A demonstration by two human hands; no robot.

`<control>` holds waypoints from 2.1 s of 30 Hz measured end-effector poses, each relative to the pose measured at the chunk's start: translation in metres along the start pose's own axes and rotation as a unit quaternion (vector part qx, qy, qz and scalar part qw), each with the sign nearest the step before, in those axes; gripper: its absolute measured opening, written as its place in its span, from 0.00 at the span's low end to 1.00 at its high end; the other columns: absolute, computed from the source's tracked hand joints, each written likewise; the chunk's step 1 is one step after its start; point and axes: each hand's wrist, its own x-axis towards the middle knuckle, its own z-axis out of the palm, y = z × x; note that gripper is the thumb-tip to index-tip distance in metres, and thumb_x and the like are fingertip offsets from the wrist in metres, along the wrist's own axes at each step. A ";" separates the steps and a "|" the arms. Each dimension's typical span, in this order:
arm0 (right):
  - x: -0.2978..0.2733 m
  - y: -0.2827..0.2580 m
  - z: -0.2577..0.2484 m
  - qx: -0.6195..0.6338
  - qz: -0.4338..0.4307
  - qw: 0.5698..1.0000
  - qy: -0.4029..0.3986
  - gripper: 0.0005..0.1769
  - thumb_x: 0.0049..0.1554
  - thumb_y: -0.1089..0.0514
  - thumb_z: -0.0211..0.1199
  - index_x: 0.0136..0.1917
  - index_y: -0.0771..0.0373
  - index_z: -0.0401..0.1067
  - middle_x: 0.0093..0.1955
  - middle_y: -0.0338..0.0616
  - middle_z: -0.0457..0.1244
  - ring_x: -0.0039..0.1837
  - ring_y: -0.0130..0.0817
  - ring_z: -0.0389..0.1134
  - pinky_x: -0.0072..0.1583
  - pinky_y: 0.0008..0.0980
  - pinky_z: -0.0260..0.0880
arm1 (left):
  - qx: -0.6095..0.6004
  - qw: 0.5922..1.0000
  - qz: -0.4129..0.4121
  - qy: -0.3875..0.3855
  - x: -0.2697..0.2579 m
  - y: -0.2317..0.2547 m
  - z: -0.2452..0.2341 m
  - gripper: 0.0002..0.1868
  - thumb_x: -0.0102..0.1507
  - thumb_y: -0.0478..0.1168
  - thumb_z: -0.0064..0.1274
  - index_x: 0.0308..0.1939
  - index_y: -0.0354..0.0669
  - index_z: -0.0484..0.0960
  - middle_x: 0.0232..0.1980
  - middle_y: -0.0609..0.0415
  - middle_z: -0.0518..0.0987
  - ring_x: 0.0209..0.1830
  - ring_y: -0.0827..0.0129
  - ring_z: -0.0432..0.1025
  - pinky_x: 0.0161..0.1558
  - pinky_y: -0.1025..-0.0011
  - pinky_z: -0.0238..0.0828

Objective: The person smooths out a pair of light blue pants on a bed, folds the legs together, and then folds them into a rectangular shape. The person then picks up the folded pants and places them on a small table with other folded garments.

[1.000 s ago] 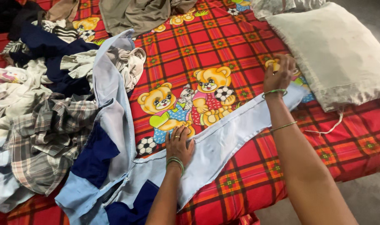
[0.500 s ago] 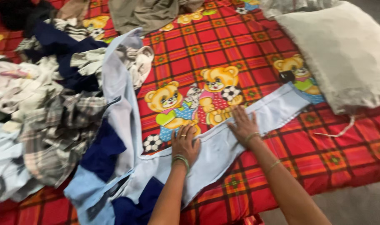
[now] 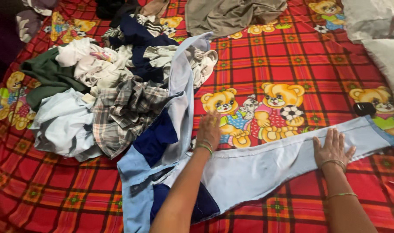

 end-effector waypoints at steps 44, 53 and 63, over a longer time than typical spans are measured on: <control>0.030 -0.187 0.037 0.247 -0.012 0.958 0.147 0.20 0.50 0.67 0.60 0.55 0.57 0.77 0.65 0.59 0.61 0.66 0.57 0.60 0.61 0.49 0.61 | -0.243 0.956 0.156 0.051 -0.064 0.064 -0.006 0.31 0.58 0.34 0.51 0.68 0.40 0.71 0.68 0.47 0.75 0.74 0.55 0.64 0.77 0.54 0.49; 0.053 -0.233 -0.030 0.384 -0.128 0.770 0.494 0.04 0.56 0.71 0.62 0.46 0.67 0.72 0.68 0.67 0.59 0.72 0.53 0.61 0.71 0.41 0.64 | -0.242 0.955 0.155 0.067 -0.062 0.062 -0.012 0.33 0.59 0.37 0.51 0.70 0.40 0.70 0.71 0.46 0.72 0.73 0.53 0.62 0.74 0.51 0.49; 0.083 -0.245 -0.022 0.468 -0.125 0.838 0.251 0.25 0.55 0.77 0.47 0.57 0.61 0.76 0.55 0.53 0.71 0.56 0.46 0.73 0.58 0.40 0.73 | -0.250 0.950 0.164 0.089 -0.061 0.060 -0.007 0.28 0.59 0.38 0.50 0.66 0.43 0.75 0.70 0.48 0.75 0.73 0.51 0.62 0.72 0.52 0.55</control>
